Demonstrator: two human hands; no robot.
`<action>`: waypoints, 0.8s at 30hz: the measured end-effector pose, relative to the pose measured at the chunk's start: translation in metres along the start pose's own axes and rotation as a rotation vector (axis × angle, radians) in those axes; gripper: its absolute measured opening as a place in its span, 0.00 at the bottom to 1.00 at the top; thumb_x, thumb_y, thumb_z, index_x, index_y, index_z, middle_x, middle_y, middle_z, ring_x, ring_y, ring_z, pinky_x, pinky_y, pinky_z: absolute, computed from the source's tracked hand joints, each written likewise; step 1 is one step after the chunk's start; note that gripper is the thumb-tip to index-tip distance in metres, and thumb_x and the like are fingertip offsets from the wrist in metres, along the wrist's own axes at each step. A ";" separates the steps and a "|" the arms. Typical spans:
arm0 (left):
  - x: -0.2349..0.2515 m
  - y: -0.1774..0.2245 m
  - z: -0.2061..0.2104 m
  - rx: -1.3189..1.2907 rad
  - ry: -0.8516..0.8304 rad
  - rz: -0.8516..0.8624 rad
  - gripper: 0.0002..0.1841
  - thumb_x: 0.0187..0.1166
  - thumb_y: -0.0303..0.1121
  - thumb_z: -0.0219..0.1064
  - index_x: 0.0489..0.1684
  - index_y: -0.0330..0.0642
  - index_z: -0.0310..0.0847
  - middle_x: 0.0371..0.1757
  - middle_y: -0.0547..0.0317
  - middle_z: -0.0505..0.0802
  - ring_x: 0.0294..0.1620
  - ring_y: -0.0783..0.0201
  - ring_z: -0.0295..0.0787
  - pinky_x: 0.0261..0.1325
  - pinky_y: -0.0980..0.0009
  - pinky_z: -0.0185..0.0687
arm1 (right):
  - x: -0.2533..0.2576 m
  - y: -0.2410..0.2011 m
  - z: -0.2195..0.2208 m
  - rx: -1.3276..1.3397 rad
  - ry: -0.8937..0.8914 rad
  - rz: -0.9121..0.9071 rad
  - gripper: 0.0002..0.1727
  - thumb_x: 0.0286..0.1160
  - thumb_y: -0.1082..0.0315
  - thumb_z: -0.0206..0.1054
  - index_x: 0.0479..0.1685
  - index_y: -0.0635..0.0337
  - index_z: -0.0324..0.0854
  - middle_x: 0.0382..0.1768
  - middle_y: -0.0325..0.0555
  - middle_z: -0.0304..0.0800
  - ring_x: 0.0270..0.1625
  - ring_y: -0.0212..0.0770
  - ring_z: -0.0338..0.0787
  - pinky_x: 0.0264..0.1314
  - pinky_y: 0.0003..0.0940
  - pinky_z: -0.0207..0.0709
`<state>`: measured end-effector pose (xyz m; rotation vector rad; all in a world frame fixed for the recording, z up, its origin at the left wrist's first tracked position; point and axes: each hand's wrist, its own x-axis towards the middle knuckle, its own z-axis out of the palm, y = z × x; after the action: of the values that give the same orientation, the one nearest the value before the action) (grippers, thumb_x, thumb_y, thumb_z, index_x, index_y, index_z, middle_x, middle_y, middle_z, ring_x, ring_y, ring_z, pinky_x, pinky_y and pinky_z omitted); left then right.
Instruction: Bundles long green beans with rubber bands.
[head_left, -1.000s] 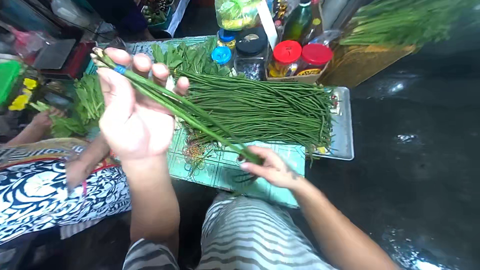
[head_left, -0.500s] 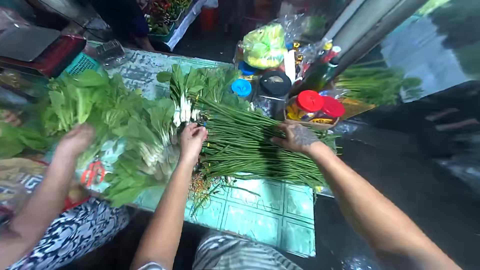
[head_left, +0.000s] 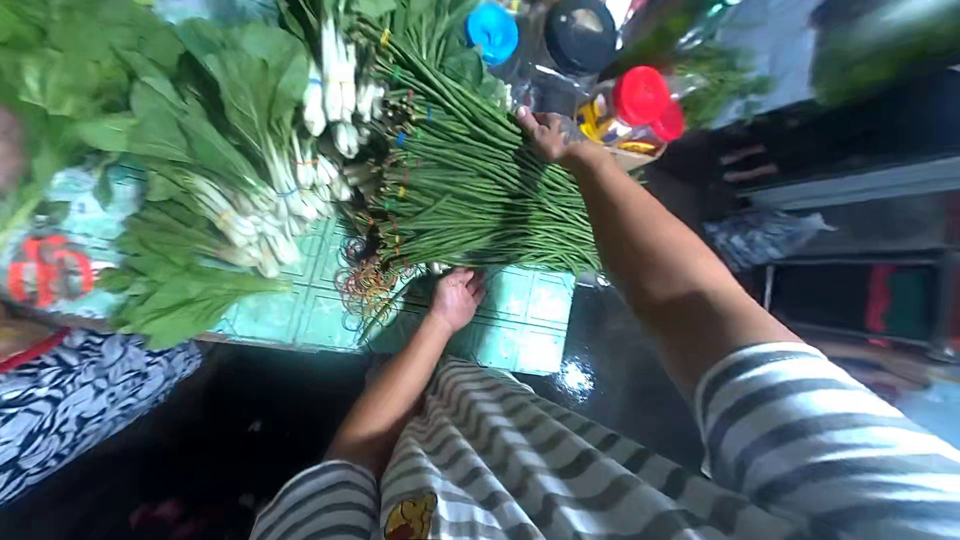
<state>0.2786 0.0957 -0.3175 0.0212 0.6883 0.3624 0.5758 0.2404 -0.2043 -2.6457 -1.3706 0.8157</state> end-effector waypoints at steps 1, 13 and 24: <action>0.004 -0.005 0.005 -0.003 0.043 0.002 0.19 0.91 0.32 0.45 0.75 0.40 0.70 0.77 0.45 0.81 0.76 0.50 0.79 0.76 0.52 0.75 | 0.002 0.015 0.002 0.039 -0.013 0.015 0.52 0.80 0.22 0.34 0.75 0.55 0.81 0.72 0.66 0.83 0.77 0.68 0.79 0.78 0.77 0.63; 0.033 -0.031 0.039 -0.439 0.209 0.425 0.40 0.85 0.69 0.33 0.80 0.48 0.67 0.76 0.50 0.81 0.79 0.50 0.75 0.81 0.44 0.67 | -0.021 -0.003 -0.015 0.169 -0.225 0.076 0.55 0.71 0.16 0.46 0.74 0.58 0.82 0.72 0.61 0.84 0.78 0.60 0.80 0.82 0.70 0.64; 0.052 -0.038 0.081 -0.334 0.455 0.533 0.39 0.85 0.70 0.30 0.69 0.50 0.73 0.59 0.51 0.88 0.60 0.52 0.86 0.60 0.43 0.82 | -0.166 0.057 0.098 -0.067 0.459 -0.400 0.53 0.70 0.17 0.42 0.75 0.52 0.81 0.66 0.58 0.86 0.69 0.60 0.83 0.71 0.62 0.75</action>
<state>0.3783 0.0857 -0.2924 -0.2048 1.0632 1.0115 0.4940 0.0594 -0.2329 -2.2688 -1.7084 0.1109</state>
